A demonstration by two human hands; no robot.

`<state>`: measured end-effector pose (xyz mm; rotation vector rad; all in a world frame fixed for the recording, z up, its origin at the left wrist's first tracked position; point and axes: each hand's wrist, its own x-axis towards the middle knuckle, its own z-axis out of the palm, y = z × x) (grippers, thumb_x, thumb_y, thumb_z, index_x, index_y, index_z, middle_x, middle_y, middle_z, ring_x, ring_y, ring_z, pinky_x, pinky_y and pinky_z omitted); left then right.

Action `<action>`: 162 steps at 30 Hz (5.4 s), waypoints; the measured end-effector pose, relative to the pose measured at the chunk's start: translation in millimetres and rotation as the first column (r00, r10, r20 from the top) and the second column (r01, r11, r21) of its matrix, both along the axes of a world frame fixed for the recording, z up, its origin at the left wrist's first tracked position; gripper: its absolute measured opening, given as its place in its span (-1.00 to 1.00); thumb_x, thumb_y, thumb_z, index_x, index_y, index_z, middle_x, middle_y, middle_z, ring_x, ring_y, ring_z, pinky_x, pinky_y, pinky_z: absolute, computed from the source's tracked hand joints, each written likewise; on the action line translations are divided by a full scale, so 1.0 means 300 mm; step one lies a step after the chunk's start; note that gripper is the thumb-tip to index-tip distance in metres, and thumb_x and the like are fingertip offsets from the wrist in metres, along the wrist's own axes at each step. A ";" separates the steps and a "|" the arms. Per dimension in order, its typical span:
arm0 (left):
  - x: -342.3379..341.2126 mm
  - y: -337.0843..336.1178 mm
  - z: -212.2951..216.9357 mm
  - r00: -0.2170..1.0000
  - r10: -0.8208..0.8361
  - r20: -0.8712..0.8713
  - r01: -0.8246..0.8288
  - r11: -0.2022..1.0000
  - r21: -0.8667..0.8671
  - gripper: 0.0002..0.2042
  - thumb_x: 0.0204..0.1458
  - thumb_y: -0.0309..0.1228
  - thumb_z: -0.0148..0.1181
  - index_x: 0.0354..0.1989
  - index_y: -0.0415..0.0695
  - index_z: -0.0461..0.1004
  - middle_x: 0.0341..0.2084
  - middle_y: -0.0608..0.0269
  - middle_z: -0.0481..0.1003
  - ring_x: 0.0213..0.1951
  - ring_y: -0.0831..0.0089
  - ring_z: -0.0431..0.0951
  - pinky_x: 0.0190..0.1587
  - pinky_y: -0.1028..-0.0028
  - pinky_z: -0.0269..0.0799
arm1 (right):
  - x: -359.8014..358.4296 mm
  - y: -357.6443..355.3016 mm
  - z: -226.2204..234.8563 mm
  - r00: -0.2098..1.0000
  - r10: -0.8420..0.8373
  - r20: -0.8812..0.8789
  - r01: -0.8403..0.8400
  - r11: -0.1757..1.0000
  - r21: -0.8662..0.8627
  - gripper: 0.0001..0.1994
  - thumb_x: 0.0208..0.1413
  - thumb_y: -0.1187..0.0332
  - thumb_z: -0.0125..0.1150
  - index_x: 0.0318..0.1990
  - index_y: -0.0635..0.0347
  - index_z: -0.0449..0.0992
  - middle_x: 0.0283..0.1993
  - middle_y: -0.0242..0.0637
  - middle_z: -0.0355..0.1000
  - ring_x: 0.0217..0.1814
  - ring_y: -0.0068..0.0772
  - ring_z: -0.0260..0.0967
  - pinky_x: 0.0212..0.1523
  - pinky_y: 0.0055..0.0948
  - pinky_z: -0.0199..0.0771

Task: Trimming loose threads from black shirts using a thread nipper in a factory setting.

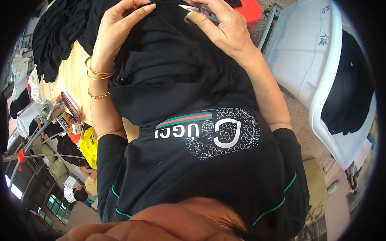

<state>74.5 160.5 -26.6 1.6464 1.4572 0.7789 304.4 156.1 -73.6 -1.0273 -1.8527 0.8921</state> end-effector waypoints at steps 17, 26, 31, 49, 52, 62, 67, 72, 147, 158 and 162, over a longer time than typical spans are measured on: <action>0.005 0.007 -0.106 0.536 -0.126 0.835 0.212 0.977 0.012 -0.89 0.16 -0.56 0.12 -0.16 -0.23 0.48 -0.30 0.38 0.52 -0.26 0.69 0.48 -0.15 0.72 0.37 | -0.066 0.042 0.059 0.987 0.162 0.014 -0.160 0.958 0.236 -0.65 0.03 0.50 0.32 0.02 0.34 0.50 -0.32 -0.26 0.42 -0.33 -0.45 0.37 -0.30 -0.56 0.36; 0.012 -0.039 0.020 0.773 0.106 0.625 0.080 0.962 -0.262 -0.86 0.17 -0.57 0.10 -0.12 -0.23 0.48 -0.27 0.40 0.51 -0.24 0.71 0.45 -0.14 0.74 0.34 | -0.098 0.115 -0.050 0.921 0.289 -0.260 -0.175 0.905 0.387 -0.74 0.04 0.54 0.29 -0.08 0.34 0.56 -0.38 -0.26 0.45 -0.37 -0.44 0.39 -0.35 -0.56 0.35; -0.083 -0.055 0.042 0.917 0.021 0.398 0.042 0.988 -0.150 -0.81 0.23 -0.49 0.02 -0.06 -0.28 0.46 -0.26 0.44 0.44 -0.21 0.72 0.37 -0.13 0.71 0.29 | -0.063 0.039 0.087 0.996 0.079 0.031 -0.084 0.980 0.183 -0.71 0.00 0.54 0.32 -0.07 0.31 0.57 -0.38 -0.31 0.44 -0.42 -0.55 0.35 -0.39 -0.62 0.31; -0.158 -0.051 -0.094 0.243 -0.421 0.874 0.185 0.904 0.384 -0.75 0.12 -0.56 0.09 -0.02 -0.29 0.45 -0.29 0.41 0.48 -0.28 0.74 0.41 -0.17 0.73 0.31 | -0.217 0.045 0.220 0.948 0.253 0.193 -0.293 0.931 0.217 -0.66 0.01 0.50 0.33 -0.02 0.34 0.53 -0.36 -0.26 0.41 -0.39 -0.47 0.36 -0.37 -0.56 0.34; -0.159 -0.070 -0.041 0.241 -0.453 0.858 0.157 0.891 0.426 -0.75 0.10 -0.56 0.10 -0.03 -0.30 0.45 -0.29 0.38 0.49 -0.28 0.73 0.42 -0.17 0.74 0.32 | -0.233 0.043 0.238 0.946 0.260 0.193 -0.298 0.931 0.208 -0.66 0.01 0.50 0.32 -0.02 0.34 0.53 -0.37 -0.25 0.41 -0.40 -0.46 0.36 -0.37 -0.56 0.34; -0.145 -0.136 0.112 0.649 0.201 0.734 -0.176 0.978 -0.113 -0.75 0.12 -0.56 0.11 -0.02 -0.30 0.43 -0.33 0.39 0.50 -0.36 0.76 0.40 -0.27 0.76 0.29 | -0.243 0.045 0.328 0.939 0.239 0.249 -0.307 0.908 0.285 -0.66 -0.01 0.48 0.34 -0.03 0.34 0.54 -0.40 -0.25 0.40 -0.43 -0.43 0.35 -0.42 -0.53 0.33; -0.132 -0.147 0.117 0.684 0.188 0.705 -0.201 0.977 -0.065 -0.76 0.13 -0.57 0.10 -0.02 -0.30 0.43 -0.37 0.42 0.49 -0.42 0.82 0.33 -0.35 0.79 0.24 | -0.252 0.037 0.355 0.909 0.186 0.374 -0.319 0.887 0.333 -0.67 -0.04 0.45 0.36 -0.06 0.25 0.56 -0.43 -0.22 0.38 -0.46 -0.35 0.36 -0.45 -0.47 0.33; -0.136 -0.064 -0.017 0.384 -0.524 0.760 -0.070 0.805 0.590 -0.77 0.14 -0.57 0.10 -0.03 -0.28 0.43 -0.38 0.45 0.47 -0.42 0.84 0.31 -0.36 0.80 0.23 | -0.263 0.029 0.352 0.911 0.191 0.366 -0.324 0.881 0.345 -0.67 -0.05 0.45 0.37 -0.06 0.23 0.56 -0.43 -0.22 0.38 -0.46 -0.33 0.36 -0.45 -0.46 0.34; -0.068 -0.148 0.034 0.556 0.048 0.830 0.018 0.997 -0.070 -0.74 0.12 -0.44 0.20 -0.03 -0.25 0.53 -0.18 0.23 0.58 -0.14 0.56 0.57 0.01 0.62 0.40 | -0.171 0.037 0.241 0.963 0.198 -0.182 -0.206 0.978 -0.023 -0.71 -0.06 0.38 0.46 -0.17 0.25 0.58 -0.32 -0.45 0.49 -0.31 -0.73 0.36 -0.29 -0.66 0.38; -0.168 -0.147 0.037 0.804 -0.161 0.572 0.184 0.983 0.018 -0.74 0.23 -0.33 0.04 -0.06 -0.20 0.55 -0.33 0.36 0.55 -0.27 0.68 0.47 -0.14 0.68 0.34 | -0.085 0.100 0.214 0.995 0.040 -0.086 -0.031 0.994 0.104 -0.90 0.02 0.54 0.31 -0.30 0.33 0.56 -0.41 -0.49 0.47 -0.33 -0.75 0.34 -0.29 -0.72 0.33; -0.119 -0.154 0.066 0.831 -0.116 0.544 0.142 0.990 -0.005 -0.68 0.14 -0.38 0.17 0.06 -0.17 0.47 -0.24 0.38 0.47 -0.22 0.68 0.44 -0.10 0.64 0.35 | -0.080 0.114 0.211 0.995 0.043 -0.091 -0.035 0.995 0.091 -0.90 0.02 0.53 0.31 -0.29 0.32 0.54 -0.41 -0.49 0.47 -0.33 -0.75 0.35 -0.30 -0.73 0.34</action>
